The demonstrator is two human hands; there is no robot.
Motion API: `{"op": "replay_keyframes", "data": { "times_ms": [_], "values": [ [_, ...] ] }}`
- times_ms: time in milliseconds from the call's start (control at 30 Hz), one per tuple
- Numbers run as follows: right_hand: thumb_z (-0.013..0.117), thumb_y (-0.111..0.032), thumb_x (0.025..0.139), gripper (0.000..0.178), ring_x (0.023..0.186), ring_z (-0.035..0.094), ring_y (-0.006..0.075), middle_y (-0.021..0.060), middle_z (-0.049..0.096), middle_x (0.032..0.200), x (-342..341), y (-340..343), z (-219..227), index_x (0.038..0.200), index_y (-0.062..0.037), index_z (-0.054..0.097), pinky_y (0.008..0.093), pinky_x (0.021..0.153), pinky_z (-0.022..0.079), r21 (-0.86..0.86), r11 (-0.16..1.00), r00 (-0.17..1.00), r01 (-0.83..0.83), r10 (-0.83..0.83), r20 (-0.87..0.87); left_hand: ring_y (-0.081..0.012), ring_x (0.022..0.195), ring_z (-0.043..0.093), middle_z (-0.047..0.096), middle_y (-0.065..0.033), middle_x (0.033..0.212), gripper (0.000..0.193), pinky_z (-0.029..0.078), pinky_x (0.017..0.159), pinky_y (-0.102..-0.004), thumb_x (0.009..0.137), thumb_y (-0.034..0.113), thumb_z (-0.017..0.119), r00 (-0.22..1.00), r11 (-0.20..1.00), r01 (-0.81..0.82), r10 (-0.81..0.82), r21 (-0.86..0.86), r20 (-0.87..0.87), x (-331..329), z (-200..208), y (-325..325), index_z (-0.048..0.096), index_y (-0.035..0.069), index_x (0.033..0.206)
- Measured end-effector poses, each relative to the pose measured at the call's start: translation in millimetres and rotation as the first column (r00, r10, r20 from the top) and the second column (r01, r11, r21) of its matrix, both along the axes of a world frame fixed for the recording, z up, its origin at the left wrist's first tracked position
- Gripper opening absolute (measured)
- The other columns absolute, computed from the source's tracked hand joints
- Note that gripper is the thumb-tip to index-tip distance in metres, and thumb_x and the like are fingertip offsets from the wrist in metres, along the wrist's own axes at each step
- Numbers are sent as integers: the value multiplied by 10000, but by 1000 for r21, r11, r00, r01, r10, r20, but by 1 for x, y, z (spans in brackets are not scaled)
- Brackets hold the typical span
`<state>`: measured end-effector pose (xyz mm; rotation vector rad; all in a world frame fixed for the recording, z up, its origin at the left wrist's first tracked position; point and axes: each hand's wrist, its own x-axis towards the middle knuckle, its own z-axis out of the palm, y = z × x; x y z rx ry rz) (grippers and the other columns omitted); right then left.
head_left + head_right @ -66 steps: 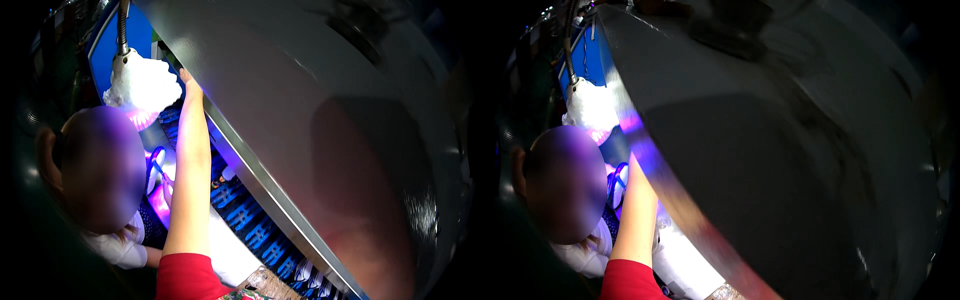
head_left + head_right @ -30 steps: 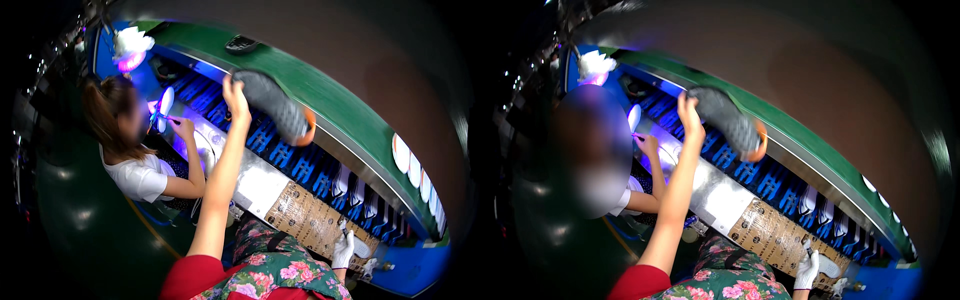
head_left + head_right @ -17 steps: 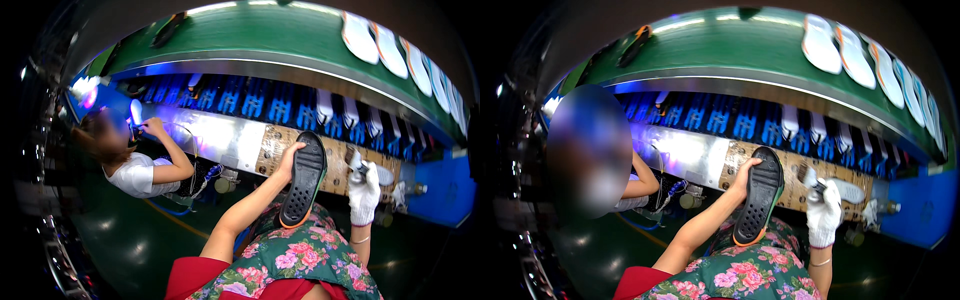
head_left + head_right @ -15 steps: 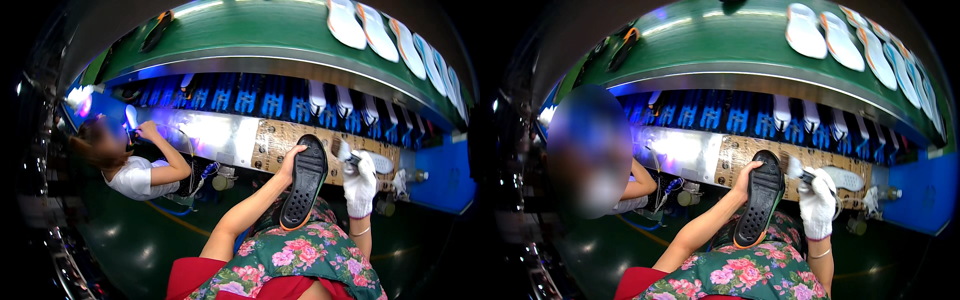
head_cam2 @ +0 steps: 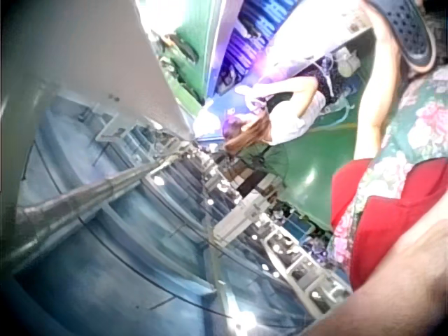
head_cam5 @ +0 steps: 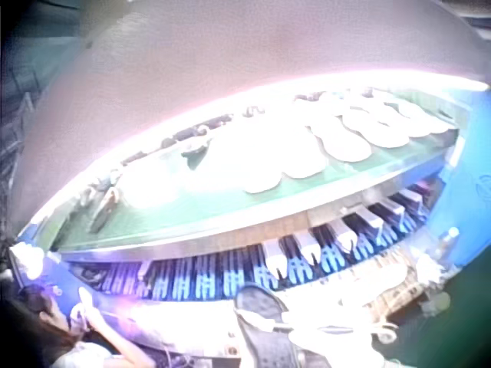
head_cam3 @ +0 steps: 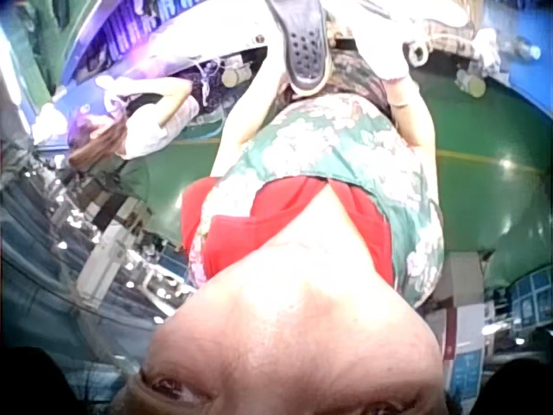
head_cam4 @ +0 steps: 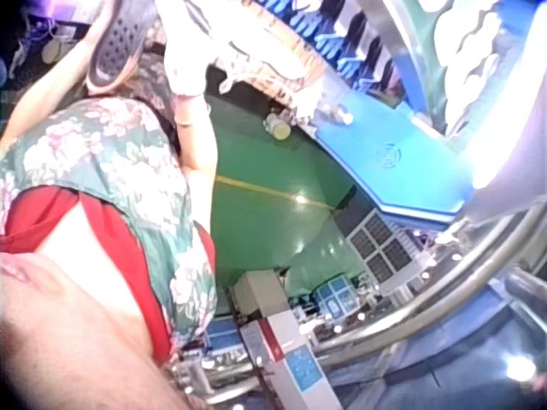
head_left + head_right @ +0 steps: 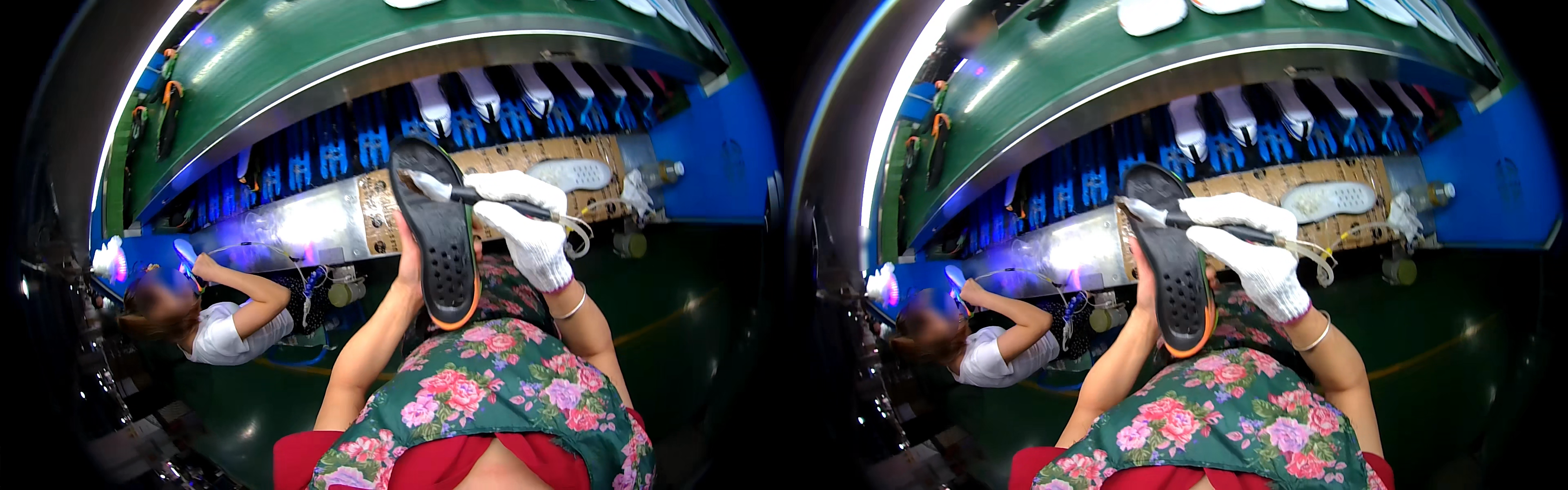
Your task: The person applies adhesive to the bottoms of various shoe outsoles using a brush and then places the soles onto a conveyor belt.
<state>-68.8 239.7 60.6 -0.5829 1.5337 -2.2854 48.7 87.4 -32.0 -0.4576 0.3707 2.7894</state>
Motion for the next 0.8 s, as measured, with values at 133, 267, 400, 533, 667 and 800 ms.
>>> {"op": "replay_keyframes", "data": {
  "times_ms": [133,267,400,533,667,800],
  "values": [
    [758,-12,784,219,828,686,152,113,740,976,5,8,18,999,28,735,283,719,543,175,984,999,12,-5,-37,-366,889,684,676,-242,997,1192,566,809,-478,682,990,172,988,988,-148,149,42,-31,-22,60,19,520,29,1296],
    [779,-3,715,199,795,701,256,156,738,918,-4,2,19,910,7,744,337,720,543,103,975,797,195,-97,-596,-322,1188,570,568,-161,1310,993,466,1017,-455,839,869,184,928,909,-254,325,330,-180,-27,52,27,402,116,1449],
    [767,-40,730,233,818,699,272,125,739,952,-11,-1,20,962,-24,749,345,744,541,100,955,615,278,-97,-783,-263,1333,448,435,-72,1472,843,369,1122,-431,940,752,216,910,936,-256,317,241,-267,-25,34,31,303,147,1521],
    [749,-84,732,335,912,699,283,103,736,1032,-13,-1,14,1067,-74,743,382,784,541,189,897,492,399,-36,-870,-272,1354,424,392,-74,1513,858,353,1134,-434,937,755,232,953,951,-270,242,-151,-184,-22,43,40,267,144,1539],
    [747,-76,729,367,929,697,268,106,732,1056,-3,1,6,1096,-59,735,384,793,537,221,873,446,435,4,-895,-262,1315,484,453,-97,1465,965,419,1090,-431,870,833,166,984,897,-171,178,-408,-19,-20,49,48,270,142,1535],
    [749,-68,747,344,925,700,255,105,732,1050,10,0,8,1090,-95,741,376,787,541,234,907,460,351,51,-887,-277,1310,492,452,-114,1465,1031,418,1090,-444,822,877,155,994,984,-108,103,-139,-43,-10,29,41,279,136,1529]
  ]
}}
